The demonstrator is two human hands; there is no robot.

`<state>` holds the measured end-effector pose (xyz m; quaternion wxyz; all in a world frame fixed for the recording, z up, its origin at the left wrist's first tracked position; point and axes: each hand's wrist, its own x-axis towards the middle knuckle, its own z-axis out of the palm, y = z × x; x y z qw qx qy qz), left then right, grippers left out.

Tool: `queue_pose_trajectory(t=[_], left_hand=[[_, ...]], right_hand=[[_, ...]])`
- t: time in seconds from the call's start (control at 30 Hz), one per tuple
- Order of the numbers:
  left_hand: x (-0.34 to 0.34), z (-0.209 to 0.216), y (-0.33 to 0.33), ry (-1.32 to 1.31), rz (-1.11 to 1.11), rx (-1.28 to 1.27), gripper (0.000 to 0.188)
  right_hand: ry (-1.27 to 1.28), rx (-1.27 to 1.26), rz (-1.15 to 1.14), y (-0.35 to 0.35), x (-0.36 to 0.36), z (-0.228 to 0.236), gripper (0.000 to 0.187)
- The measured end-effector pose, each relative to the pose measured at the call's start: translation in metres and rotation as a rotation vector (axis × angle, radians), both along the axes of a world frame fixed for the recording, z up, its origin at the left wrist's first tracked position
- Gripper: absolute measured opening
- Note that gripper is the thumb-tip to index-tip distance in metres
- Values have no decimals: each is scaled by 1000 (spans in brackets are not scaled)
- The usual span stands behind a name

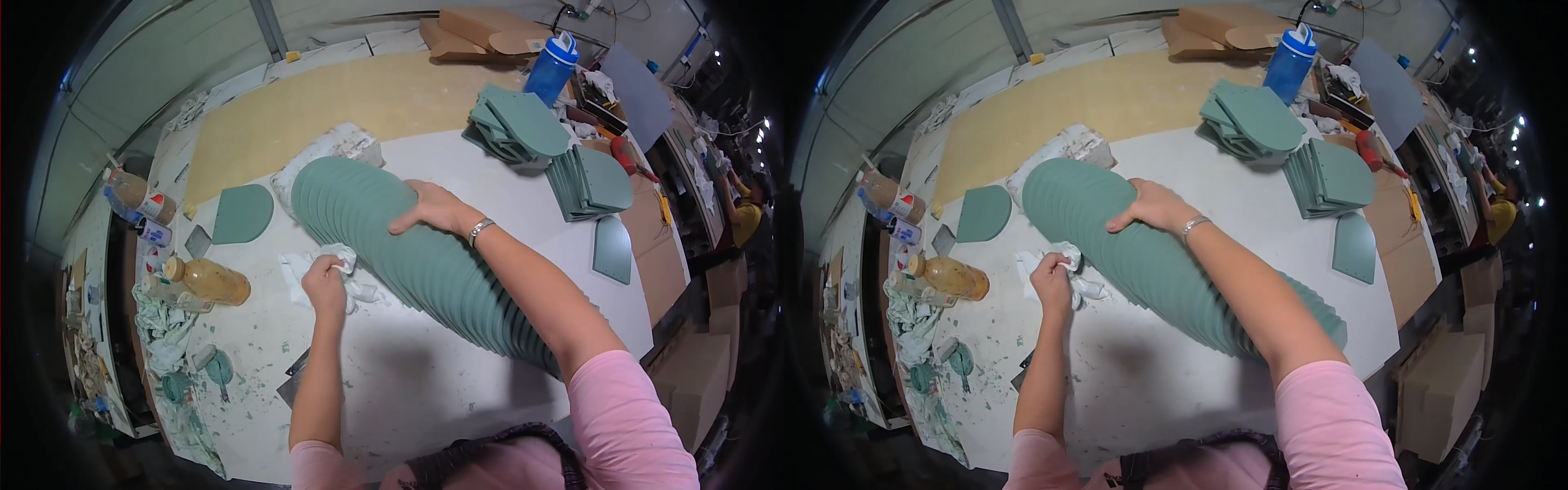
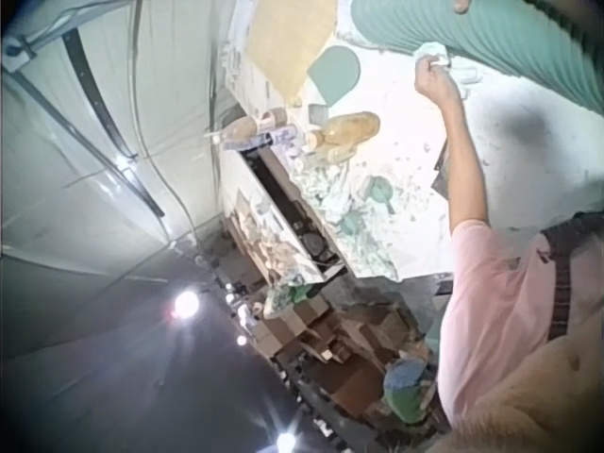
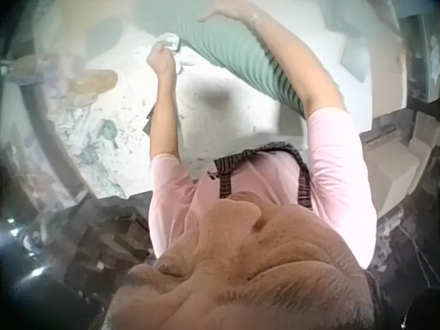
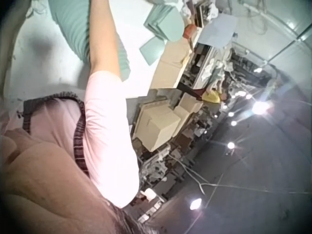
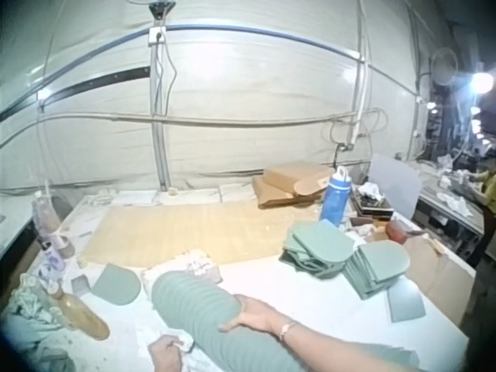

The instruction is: The person removes excess material from the edges of a stack of curved green panels by hand, wipes the stack with a cloth, and uses a scraper on a small green block.

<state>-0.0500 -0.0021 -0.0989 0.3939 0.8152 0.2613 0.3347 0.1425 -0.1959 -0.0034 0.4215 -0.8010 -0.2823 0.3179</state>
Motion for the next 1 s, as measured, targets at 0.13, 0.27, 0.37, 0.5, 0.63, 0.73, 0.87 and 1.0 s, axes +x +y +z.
queue_pose_trajectory(t=[0.13, 0.27, 0.37, 0.5, 0.63, 0.73, 0.87, 1.0], left_hand=[[50, 84, 23, -196, -78, -104, 23], [134, 114, 46, -73, -270, 624, 26], [124, 87, 38, -36, -296, 715, 28], [67, 50, 35, -209, 3, 459, 27], [57, 59, 51, -88, -7, 241, 27], [110, 97, 64, -61, -150, 572, 30], [125, 100, 50, 191, -94, 589, 28], [100, 90, 76, 116, -161, 245, 24]], right_hand=[[-3, -23, -17, -5, 0, 1, 96], [42, 43, 35, 8, -6, 0, 96], [21, 6, 14, 2, -2, -1, 98], [-11, -26, -23, -8, 0, 1, 99], [-45, -79, -24, -4, -2, 7, 101], [18, -46, 2, 9, -8, 10, 100], [-52, -15, 13, 1, -2, 7, 99], [-5, -55, -43, -9, 1, 6, 99]])
